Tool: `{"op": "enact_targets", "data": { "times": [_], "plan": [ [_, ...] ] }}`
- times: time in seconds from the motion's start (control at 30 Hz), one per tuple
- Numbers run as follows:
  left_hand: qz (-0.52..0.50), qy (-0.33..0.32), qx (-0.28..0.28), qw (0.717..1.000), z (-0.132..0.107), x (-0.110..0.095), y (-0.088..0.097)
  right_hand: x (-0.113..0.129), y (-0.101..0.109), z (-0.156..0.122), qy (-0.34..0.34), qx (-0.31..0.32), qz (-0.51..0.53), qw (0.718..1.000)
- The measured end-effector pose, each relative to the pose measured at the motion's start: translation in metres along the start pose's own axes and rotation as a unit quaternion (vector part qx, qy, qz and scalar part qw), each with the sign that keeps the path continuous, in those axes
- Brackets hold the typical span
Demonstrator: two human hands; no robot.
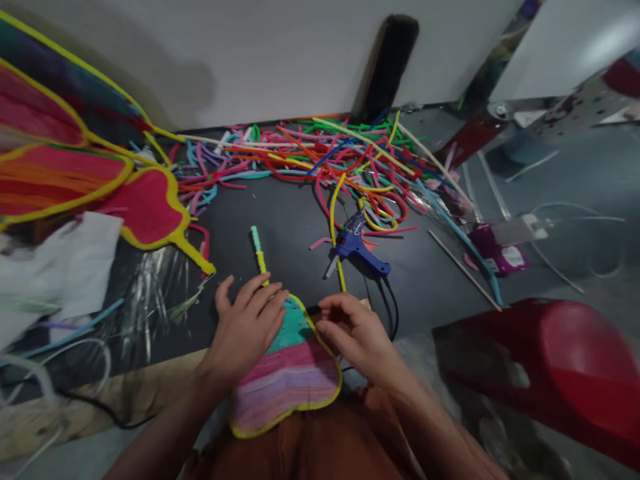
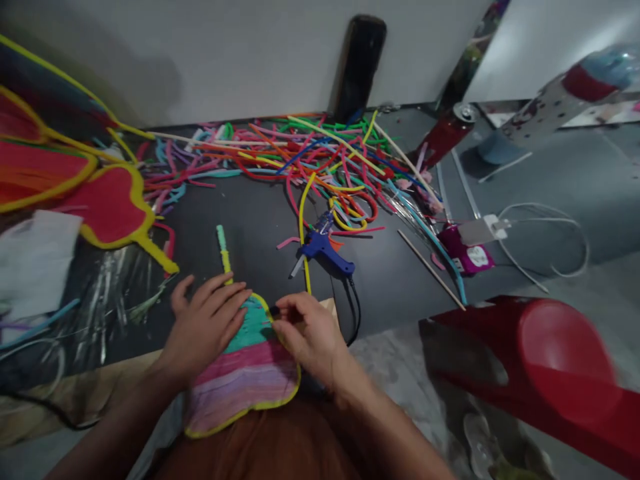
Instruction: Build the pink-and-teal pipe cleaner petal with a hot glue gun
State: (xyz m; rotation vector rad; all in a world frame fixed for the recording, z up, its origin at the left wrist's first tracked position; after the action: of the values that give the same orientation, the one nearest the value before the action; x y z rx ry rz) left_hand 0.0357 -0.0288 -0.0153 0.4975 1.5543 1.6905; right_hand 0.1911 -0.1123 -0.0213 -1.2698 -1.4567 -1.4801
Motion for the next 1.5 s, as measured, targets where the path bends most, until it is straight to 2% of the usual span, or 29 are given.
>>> {"op": "enact_targets", "data": {
  "times": [0.07,0.13,0.2,0.27,0.37,0.43,0.53,0.6,0.7,0.8,0.9,1.07,1.17,1.27,1.4,1.47,1.5],
  "plan": [
    [0.005,0.003,0.004,1.0,0.0,-0.003,0.004,-0.007,0.002,0.001,-0.067,-0.015,0.126,0.99],
    [0.014,0.007,0.006,1.0,0.0,-0.004,0.006,-0.012,-0.002,0.003,-0.106,-0.013,0.205,0.973],
    [0.02,0.006,0.0,1.0,-0.001,-0.004,0.007,-0.015,-0.004,0.002,-0.111,-0.017,0.227,0.967],
    [0.018,0.006,-0.006,1.0,-0.001,-0.003,0.008,-0.015,-0.004,-0.002,-0.091,-0.013,0.21,0.973],
    [0.005,0.008,0.002,1.0,0.001,0.0,0.009,-0.01,0.004,-0.009,-0.033,-0.013,0.127,0.991],
    [-0.006,0.007,0.015,1.0,0.002,0.002,0.009,-0.005,0.018,-0.013,0.008,-0.035,0.053,0.998],
    [-0.017,0.002,0.03,0.999,0.003,0.007,0.01,0.004,0.043,-0.013,0.066,-0.079,-0.069,0.992],
    [-0.024,-0.001,0.036,0.999,0.003,0.01,0.009,0.009,0.061,-0.007,0.104,-0.116,-0.171,0.973],
    [-0.029,-0.004,0.05,0.998,0.004,0.016,0.008,0.011,0.08,0.009,0.154,-0.158,-0.35,0.911],
    [-0.029,-0.003,0.06,0.998,0.008,0.022,0.009,0.004,0.081,0.03,0.178,-0.123,-0.469,0.856],
    [-0.028,-0.006,0.061,0.998,0.013,0.026,0.01,-0.007,0.074,0.048,0.181,-0.069,-0.502,0.843],
    [-0.047,-0.004,0.06,0.997,0.014,0.03,0.006,-0.012,0.07,0.063,0.155,-0.054,-0.524,0.836],
    [-0.059,0.004,0.056,0.997,0.012,0.031,0.003,-0.009,0.076,0.062,0.13,-0.058,-0.522,0.841],
    [-0.067,0.008,0.052,0.996,0.01,0.033,-0.001,-0.003,0.086,0.051,0.095,-0.104,-0.49,0.86],
    [-0.077,0.009,0.053,0.996,0.008,0.036,-0.006,0.004,0.092,0.028,0.069,-0.177,-0.354,0.916],
    [-0.08,0.006,0.052,0.995,0.008,0.037,-0.008,0.002,0.088,0.02,0.049,-0.157,-0.247,0.955],
    [-0.082,0.004,0.051,0.995,0.007,0.037,-0.008,-0.001,0.083,0.017,0.041,-0.122,-0.198,0.972]
  ]
}}
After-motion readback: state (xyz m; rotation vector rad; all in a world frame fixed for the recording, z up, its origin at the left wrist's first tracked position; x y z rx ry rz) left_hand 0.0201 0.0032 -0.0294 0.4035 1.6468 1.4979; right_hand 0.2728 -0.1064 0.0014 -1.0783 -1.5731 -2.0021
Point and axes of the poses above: each hand's wrist, its own z-axis towards the middle knuckle, its own y-axis out of the back of the hand, x = y × z, the point moved 5 cm from there along z, towards the middle knuckle, and after that the axes turned 5 degrees about y, right-handed, at the moved point
